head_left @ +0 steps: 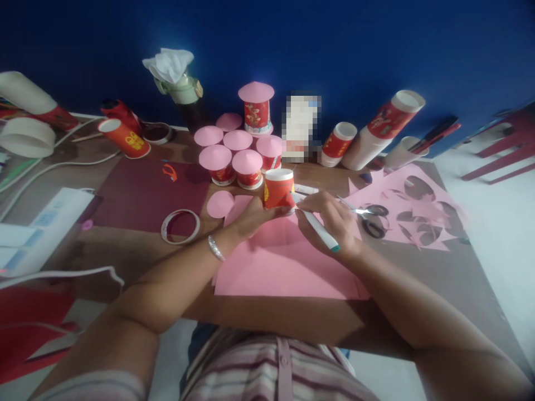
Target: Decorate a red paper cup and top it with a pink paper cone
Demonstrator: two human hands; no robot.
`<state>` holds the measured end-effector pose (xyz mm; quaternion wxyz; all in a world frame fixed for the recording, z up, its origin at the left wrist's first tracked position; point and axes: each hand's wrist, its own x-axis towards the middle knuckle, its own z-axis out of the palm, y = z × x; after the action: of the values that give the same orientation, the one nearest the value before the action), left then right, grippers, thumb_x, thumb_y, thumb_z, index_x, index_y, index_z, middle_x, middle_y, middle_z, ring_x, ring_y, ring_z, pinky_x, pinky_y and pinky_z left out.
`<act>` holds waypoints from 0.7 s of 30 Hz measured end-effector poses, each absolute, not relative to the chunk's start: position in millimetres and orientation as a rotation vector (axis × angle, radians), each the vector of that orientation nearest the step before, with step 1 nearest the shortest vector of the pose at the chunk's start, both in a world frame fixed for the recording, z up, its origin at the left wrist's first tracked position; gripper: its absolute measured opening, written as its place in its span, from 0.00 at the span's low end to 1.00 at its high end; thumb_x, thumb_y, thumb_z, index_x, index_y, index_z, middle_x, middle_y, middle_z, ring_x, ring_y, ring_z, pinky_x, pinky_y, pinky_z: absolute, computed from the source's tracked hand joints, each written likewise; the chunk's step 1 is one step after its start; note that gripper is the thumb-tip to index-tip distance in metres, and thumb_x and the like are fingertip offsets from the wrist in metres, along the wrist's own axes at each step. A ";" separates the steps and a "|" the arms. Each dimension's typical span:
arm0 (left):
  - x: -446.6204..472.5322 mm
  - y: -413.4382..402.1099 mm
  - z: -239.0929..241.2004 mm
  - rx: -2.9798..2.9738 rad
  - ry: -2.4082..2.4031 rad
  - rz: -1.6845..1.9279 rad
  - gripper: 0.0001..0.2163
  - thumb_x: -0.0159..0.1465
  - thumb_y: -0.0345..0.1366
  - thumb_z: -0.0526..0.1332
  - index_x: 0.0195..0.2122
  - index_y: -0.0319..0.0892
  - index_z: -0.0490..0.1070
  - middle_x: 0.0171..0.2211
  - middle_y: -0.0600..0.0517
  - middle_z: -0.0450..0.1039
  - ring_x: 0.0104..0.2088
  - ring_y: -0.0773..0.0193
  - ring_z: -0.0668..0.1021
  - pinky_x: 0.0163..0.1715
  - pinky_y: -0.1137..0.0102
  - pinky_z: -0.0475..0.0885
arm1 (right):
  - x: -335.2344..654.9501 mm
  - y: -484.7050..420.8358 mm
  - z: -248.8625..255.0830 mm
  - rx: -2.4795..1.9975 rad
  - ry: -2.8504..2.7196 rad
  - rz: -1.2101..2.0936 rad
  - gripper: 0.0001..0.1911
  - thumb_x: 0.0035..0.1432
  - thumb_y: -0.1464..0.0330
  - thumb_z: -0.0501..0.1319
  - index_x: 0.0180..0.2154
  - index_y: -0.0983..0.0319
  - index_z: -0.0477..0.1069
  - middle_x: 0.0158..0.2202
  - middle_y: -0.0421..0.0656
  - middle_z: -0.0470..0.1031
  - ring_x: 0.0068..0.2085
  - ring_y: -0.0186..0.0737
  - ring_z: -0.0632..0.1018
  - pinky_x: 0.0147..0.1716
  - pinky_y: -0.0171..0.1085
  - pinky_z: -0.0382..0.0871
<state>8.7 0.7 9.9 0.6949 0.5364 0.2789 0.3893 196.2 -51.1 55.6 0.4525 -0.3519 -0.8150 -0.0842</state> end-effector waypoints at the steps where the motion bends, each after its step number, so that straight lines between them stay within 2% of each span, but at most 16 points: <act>1: 9.0 0.7 10.6 1.200 0.621 0.869 0.14 0.58 0.44 0.73 0.38 0.43 0.74 0.37 0.51 0.73 0.42 0.58 0.76 0.45 0.63 0.73 | 196.0 -51.1 55.9 -0.874 -2.015 -0.211 0.12 0.61 0.78 0.61 0.44 0.58 0.68 0.32 0.41 0.78 0.31 0.39 0.80 0.26 0.37 0.73; 8: 8.3 1.6 7.4 1.186 0.575 0.881 0.14 0.58 0.40 0.74 0.40 0.43 0.74 0.39 0.51 0.73 0.43 0.58 0.75 0.47 0.63 0.73 | 195.2 -50.9 56.5 -0.865 -2.005 -0.216 0.12 0.60 0.80 0.62 0.43 0.59 0.68 0.31 0.41 0.78 0.30 0.38 0.80 0.26 0.36 0.72; 21: 9.1 1.4 5.9 1.214 0.603 0.875 0.16 0.58 0.48 0.73 0.40 0.44 0.75 0.39 0.51 0.74 0.43 0.56 0.77 0.46 0.62 0.74 | 194.7 -51.7 56.0 -0.906 -2.019 -0.171 0.10 0.62 0.78 0.60 0.42 0.59 0.69 0.32 0.41 0.77 0.30 0.38 0.79 0.27 0.36 0.73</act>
<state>9.1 1.4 5.9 0.6919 0.5432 0.2699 0.3916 194.7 -51.7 56.0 0.4448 -0.3654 -0.8147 -0.0692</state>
